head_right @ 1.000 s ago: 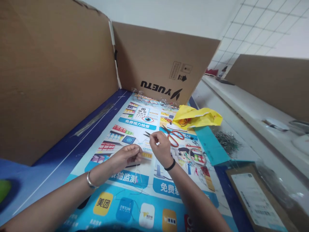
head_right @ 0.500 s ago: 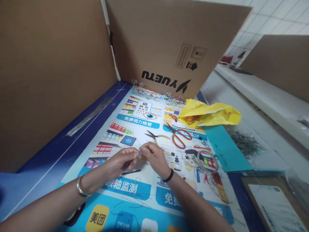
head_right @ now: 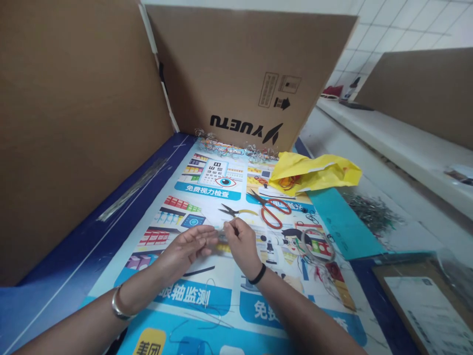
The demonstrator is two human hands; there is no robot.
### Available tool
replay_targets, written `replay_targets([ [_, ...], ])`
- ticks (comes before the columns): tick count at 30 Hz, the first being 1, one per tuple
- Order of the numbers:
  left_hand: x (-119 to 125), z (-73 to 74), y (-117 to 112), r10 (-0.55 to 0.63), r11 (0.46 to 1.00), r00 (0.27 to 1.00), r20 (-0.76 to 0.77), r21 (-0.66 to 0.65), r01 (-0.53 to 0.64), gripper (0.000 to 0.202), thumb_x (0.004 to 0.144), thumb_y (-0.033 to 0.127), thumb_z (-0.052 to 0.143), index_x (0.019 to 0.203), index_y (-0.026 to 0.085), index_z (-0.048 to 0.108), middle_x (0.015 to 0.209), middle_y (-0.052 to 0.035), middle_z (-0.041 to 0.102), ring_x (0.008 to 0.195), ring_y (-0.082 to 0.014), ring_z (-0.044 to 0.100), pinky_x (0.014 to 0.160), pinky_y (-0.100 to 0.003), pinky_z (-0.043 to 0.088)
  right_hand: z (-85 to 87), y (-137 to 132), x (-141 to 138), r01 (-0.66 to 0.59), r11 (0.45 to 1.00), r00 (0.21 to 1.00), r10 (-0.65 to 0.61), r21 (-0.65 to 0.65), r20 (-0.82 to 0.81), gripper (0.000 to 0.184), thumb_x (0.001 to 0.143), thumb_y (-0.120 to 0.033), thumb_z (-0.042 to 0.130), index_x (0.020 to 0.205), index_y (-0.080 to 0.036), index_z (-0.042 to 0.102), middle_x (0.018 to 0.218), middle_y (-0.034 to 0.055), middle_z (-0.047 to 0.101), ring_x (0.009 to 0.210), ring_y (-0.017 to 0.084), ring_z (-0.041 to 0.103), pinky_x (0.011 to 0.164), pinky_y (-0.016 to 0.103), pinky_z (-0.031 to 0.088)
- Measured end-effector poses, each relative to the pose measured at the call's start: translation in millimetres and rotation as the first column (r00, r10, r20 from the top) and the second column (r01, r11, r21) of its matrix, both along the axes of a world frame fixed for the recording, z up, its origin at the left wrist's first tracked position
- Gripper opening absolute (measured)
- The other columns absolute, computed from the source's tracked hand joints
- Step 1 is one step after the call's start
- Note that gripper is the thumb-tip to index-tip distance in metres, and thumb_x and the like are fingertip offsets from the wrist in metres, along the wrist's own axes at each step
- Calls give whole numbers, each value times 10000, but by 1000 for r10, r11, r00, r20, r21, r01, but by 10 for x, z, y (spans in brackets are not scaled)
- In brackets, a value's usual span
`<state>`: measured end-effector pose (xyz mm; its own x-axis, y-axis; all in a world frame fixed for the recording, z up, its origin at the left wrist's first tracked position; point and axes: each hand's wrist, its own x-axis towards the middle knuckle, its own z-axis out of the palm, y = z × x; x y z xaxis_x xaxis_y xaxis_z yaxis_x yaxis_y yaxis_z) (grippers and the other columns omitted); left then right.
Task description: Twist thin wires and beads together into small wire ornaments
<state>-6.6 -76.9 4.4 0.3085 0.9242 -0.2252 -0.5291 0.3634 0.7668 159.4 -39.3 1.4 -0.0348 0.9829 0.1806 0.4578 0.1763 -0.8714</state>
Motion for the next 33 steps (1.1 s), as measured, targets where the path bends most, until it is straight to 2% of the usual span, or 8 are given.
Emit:
replay_targets([
  [3,7,-15,-12,24,999,999,-42,47,-22,265,771,196,666,1033,183,627,1131,-89,636,1108,-207,557,822,-258,474,-9,21,3,48,999,999,-48,-14,-20,292,823,-356,485,588,-196,419,547,-48,401,551,113,394,539,237,324],
  [6,18,-27,-11,90,993,994,-64,83,-84,246,789,244,650,1024,174,637,1053,-90,672,1061,-192,585,827,-261,476,-14,32,3,65,997,997,-66,-29,-41,315,814,-365,503,569,-197,398,542,-50,384,549,112,381,536,239,315],
  [11,15,-14,33,255,967,965,-60,39,-253,213,791,330,638,908,153,655,995,-78,677,925,-177,640,717,-239,507,-37,19,-12,-65,988,969,30,-139,-243,272,823,-391,530,643,-187,514,556,-41,467,550,112,426,546,238,347],
  [16,-9,35,42,287,958,958,-16,-16,-287,229,785,336,645,904,140,643,937,-83,681,872,-171,647,702,-252,512,-38,-4,-46,-163,965,868,41,-206,-495,232,802,-401,589,821,-175,641,754,28,642,623,123,524,591,247,417],
  [19,-16,27,39,289,957,957,20,-20,-288,212,793,324,641,899,141,639,937,-81,685,879,-153,638,726,-247,506,-28,-26,-64,-229,946,757,26,-228,-653,244,780,-392,627,905,-184,652,875,59,667,753,165,597,619,266,455],
  [21,-21,7,46,296,955,955,31,-19,-295,200,795,317,639,893,142,630,911,-75,692,863,-147,640,706,-238,503,-20,-38,-70,-270,933,697,18,-239,-717,239,769,-380,644,913,-189,655,859,55,670,768,173,612,624,275,468],
  [27,-40,-13,71,283,959,959,-9,-5,-283,240,771,329,664,899,129,631,816,-69,705,792,-147,649,648,-223,490,-1,-33,-53,-325,904,685,22,-278,-728,234,729,-379,687,841,-173,674,717,37,672,630,138,595,596,273,469],
  [33,-30,22,60,281,960,959,25,6,-281,274,797,350,630,962,134,597,916,-103,700,913,-189,640,721,-273,504,-35,17,-13,-290,913,681,-14,-287,-732,259,738,-375,683,896,-170,665,793,53,683,692,148,614,592,259,456],
])
